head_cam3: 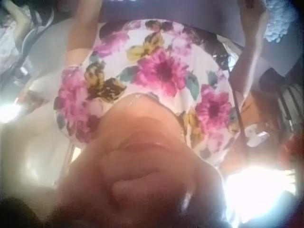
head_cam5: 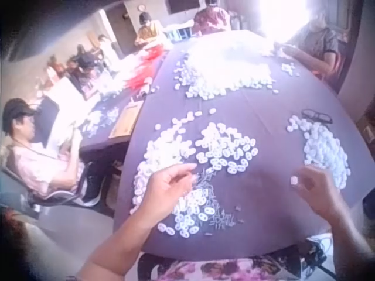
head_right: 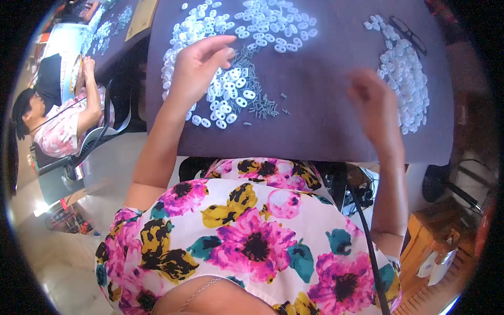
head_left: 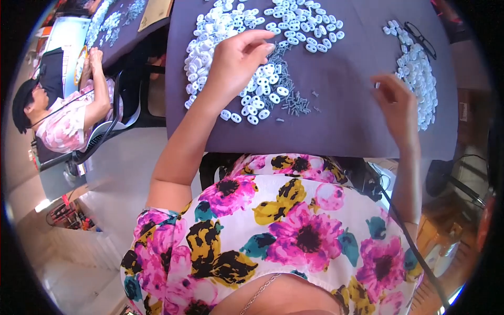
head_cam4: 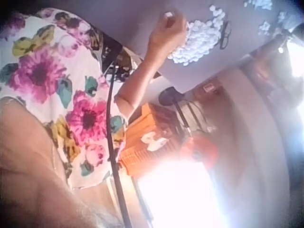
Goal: The person assembles cord locks by hand, picking up plastic toggle components and metal springs from the table, inserting the springs into the pieces, and pressing the plastic parts together.
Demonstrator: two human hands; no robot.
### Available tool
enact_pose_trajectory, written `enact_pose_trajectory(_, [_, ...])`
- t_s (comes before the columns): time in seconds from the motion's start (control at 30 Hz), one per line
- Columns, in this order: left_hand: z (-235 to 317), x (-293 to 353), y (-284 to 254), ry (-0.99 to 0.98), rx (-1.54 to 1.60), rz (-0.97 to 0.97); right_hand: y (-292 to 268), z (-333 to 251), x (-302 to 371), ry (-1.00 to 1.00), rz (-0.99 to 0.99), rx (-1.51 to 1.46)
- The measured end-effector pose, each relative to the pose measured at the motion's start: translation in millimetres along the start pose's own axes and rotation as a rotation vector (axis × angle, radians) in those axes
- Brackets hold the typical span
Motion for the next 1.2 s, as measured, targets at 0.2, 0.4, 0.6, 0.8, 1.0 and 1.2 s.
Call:
enact_pose_trajectory(0.2, [22, -21, 14, 0.429, -0.488, 0.125, 58, -67, -18, -0.320, -0.287, -0.028])
enact_pose_trajectory(0.4, [11, -41, 38, 0.457, -0.593, -0.014, 80, -65, -27, -0.355, -0.361, 0.174])
enact_pose_trajectory(0.6, [9, -55, 46, 0.497, -0.734, -0.076, 61, -59, -35, -0.309, -0.279, 0.087])
enact_pose_trajectory(0.8, [19, -57, 15, 0.248, -0.566, -0.073, 66, -77, -56, -0.356, -0.266, -0.012])
enact_pose_trajectory(1.0, [8, -29, -6, -0.016, -0.112, -0.176, 92, -81, -82, -0.389, -0.236, 0.185])
enact_pose_trajectory(1.2, [6, 4, -15, -0.103, 0.018, -0.150, 79, -78, -57, -0.458, -0.233, 0.287])
Point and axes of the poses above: each hand's wrist, its own x-axis away from the middle knuckle, its own y-axis out of the palm, z = x × y, the point moved 4 cm from there along -x, towards the middle knuckle, and after that the axes turned 10 degrees about -y, right-handed, at the moved point
